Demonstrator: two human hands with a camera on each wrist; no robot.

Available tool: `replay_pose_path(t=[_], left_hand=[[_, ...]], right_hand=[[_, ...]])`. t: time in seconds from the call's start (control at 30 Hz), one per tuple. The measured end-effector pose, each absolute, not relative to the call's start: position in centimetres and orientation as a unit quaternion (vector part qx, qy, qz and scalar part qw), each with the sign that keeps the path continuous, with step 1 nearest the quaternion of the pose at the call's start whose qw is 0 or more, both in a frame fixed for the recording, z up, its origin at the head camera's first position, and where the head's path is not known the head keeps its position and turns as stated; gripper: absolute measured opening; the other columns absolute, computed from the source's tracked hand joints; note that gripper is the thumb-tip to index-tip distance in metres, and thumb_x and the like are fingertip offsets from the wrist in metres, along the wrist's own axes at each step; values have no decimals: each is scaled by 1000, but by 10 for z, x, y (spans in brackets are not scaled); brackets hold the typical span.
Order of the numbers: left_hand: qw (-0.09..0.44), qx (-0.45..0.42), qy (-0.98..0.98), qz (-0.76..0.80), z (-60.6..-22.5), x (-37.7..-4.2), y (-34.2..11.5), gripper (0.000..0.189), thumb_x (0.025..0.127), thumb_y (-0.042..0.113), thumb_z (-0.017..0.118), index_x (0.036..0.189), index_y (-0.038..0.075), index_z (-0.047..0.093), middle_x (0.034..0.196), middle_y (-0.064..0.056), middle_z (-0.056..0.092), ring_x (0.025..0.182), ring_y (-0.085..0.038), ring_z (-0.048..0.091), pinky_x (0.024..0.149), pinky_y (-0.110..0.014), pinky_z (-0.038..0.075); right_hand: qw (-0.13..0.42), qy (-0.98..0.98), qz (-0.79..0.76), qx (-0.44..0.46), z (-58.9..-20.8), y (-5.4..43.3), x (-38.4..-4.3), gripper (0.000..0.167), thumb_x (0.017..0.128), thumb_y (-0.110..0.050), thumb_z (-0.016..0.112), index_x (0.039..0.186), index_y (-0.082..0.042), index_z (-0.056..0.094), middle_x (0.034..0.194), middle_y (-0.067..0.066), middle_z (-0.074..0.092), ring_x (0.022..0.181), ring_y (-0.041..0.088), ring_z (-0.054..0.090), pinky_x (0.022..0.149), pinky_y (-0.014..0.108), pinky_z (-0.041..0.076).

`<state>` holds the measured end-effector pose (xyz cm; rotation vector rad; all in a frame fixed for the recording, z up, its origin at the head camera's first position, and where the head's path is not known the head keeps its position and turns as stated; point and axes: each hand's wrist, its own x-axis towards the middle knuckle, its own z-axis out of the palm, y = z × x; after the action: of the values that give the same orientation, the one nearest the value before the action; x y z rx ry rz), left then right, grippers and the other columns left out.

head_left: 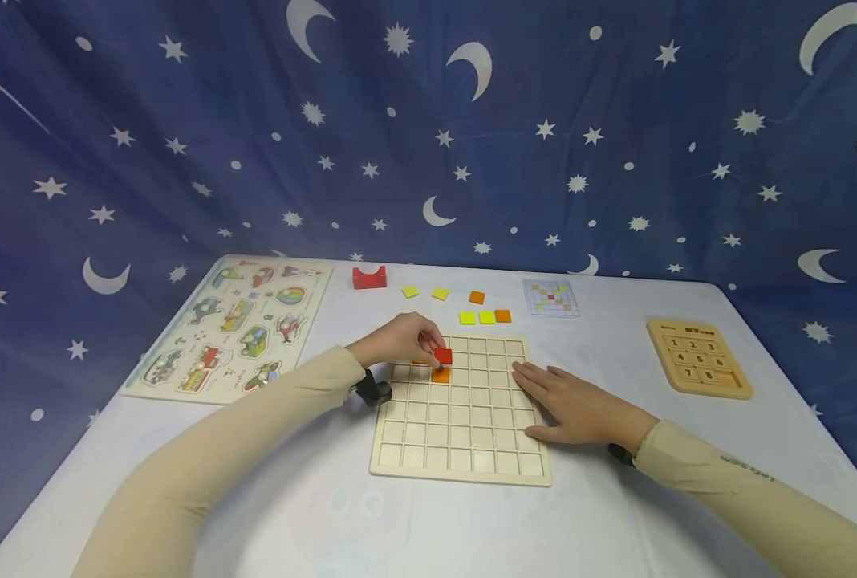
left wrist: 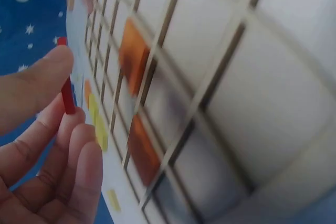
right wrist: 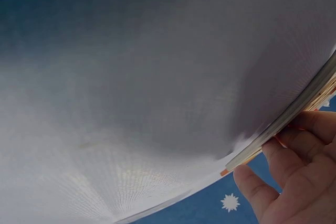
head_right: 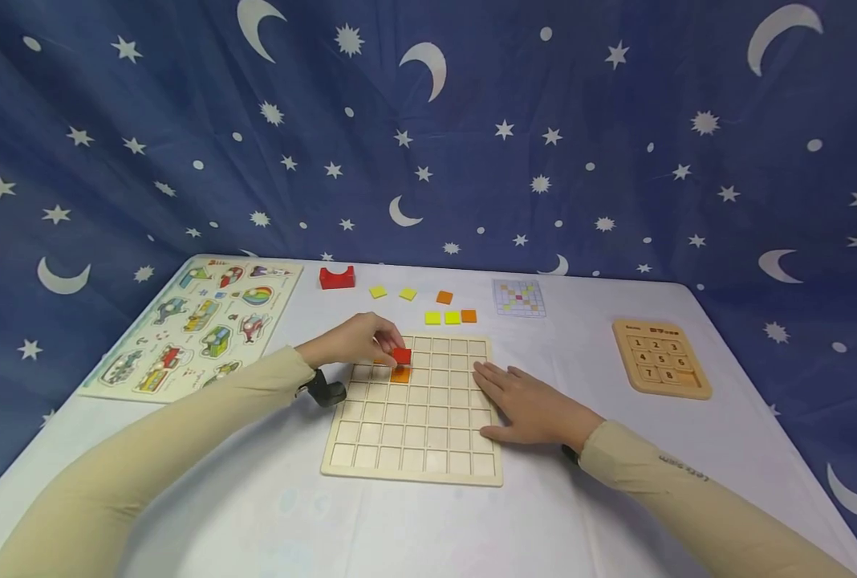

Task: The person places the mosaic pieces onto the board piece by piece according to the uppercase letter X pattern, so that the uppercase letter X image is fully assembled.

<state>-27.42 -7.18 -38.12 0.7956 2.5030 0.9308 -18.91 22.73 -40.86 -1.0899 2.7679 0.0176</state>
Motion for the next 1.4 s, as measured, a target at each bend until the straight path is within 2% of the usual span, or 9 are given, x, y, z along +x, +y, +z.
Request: replay_pose_path(t=[0.17, 0.73, 0.9, 1.4], left_hand=[[192, 288, 882, 320, -386, -263, -64, 21, 74, 9, 78, 92, 6, 69, 81, -2, 64, 74, -9, 55, 70, -17, 47], [173, 326, 880, 297, -401, -242, -47, 22, 68, 11, 83, 80, 9, 66, 73, 0, 58, 68, -7, 49, 65, -18, 41], [162, 339, 882, 284, -402, -240, -45, 23, 68, 12, 84, 82, 10, 66, 74, -1, 58, 67, -7, 47, 65, -18, 40], [180, 320, 882, 297, -394, -240, -42, 18, 70, 8, 82, 82, 7, 68, 74, 0, 60, 70, -7, 50, 66, -16, 43]], right_hand=[[82, 927, 5, -365, -409, 227, -190, 84, 88, -59, 50, 146, -2, 29, 155, 12, 26, 142, 28, 28, 112, 50, 28], [88, 929, 4, -359, -407, 226, -189, 84, 87, -58, 52, 146, -3, 29, 154, 12, 27, 141, 27, 29, 111, 50, 29], [89, 930, 3, -357, -407, 226, -189, 84, 87, -58, 52, 146, -3, 29, 155, 12, 26, 142, 27, 29, 111, 50, 29], [86, 929, 4, -361, -407, 226, -189, 84, 88, -58, 51, 146, -3, 29, 154, 12, 26, 142, 27, 29, 111, 50, 29]])
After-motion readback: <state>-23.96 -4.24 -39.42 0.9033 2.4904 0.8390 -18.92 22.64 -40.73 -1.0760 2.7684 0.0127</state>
